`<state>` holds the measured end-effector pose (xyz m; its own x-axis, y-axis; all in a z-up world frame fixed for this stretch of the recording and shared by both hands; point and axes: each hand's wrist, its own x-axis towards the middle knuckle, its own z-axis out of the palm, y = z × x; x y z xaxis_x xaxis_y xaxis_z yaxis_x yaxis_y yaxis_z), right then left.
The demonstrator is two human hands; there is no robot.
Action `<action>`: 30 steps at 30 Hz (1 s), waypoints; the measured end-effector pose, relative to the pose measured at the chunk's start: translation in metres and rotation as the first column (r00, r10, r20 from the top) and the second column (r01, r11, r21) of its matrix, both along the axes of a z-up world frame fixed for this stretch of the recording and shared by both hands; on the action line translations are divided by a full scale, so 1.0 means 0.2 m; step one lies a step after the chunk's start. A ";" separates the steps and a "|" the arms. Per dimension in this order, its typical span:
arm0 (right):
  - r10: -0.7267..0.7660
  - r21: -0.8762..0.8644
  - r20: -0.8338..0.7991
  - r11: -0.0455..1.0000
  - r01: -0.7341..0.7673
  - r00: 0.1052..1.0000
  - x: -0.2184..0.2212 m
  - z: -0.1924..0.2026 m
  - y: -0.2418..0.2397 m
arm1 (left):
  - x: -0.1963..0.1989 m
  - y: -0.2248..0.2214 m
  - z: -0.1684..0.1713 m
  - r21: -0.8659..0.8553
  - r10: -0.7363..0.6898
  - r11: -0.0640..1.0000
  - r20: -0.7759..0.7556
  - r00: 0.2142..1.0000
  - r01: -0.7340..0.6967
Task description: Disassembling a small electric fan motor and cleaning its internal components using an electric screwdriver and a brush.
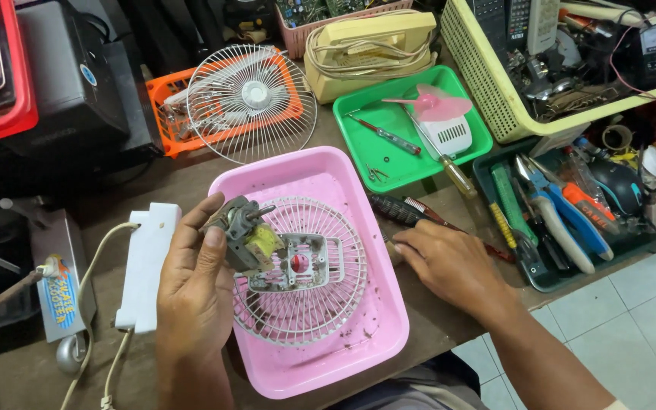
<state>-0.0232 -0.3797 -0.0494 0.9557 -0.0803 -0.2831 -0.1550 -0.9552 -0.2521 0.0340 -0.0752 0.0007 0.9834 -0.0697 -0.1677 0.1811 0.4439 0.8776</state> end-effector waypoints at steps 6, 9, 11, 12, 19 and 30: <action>0.094 -0.071 0.052 0.993 -0.090 0.994 0.08 -0.09 0.04 | 0.02 0.01 -0.06 -0.022 -0.004 1.000 0.053 0.999 0.005; 0.070 -0.108 -0.037 0.991 -0.074 0.997 0.14 -0.07 0.07 | 0.00 0.01 -0.06 -0.029 0.006 1.000 0.000 1.000 -0.006; 0.103 -0.165 0.095 0.982 -0.087 0.990 0.16 -0.08 0.08 | 0.00 0.00 -0.12 -0.047 0.027 0.999 0.204 0.979 -0.018; 0.131 -0.159 0.097 0.981 -0.114 0.987 0.16 -0.07 0.09 | -0.01 0.01 -0.12 -0.040 0.053 0.998 0.206 0.977 -0.046; 0.036 -0.236 -0.053 0.971 -0.047 0.998 0.20 -0.04 0.12 | -0.01 0.02 0.02 0.034 0.014 0.999 0.090 0.996 -0.017; -0.269 -0.172 -0.189 0.956 0.238 0.945 0.23 0.12 0.21 | -0.02 0.05 0.12 0.109 -0.058 0.992 -0.053 0.997 0.064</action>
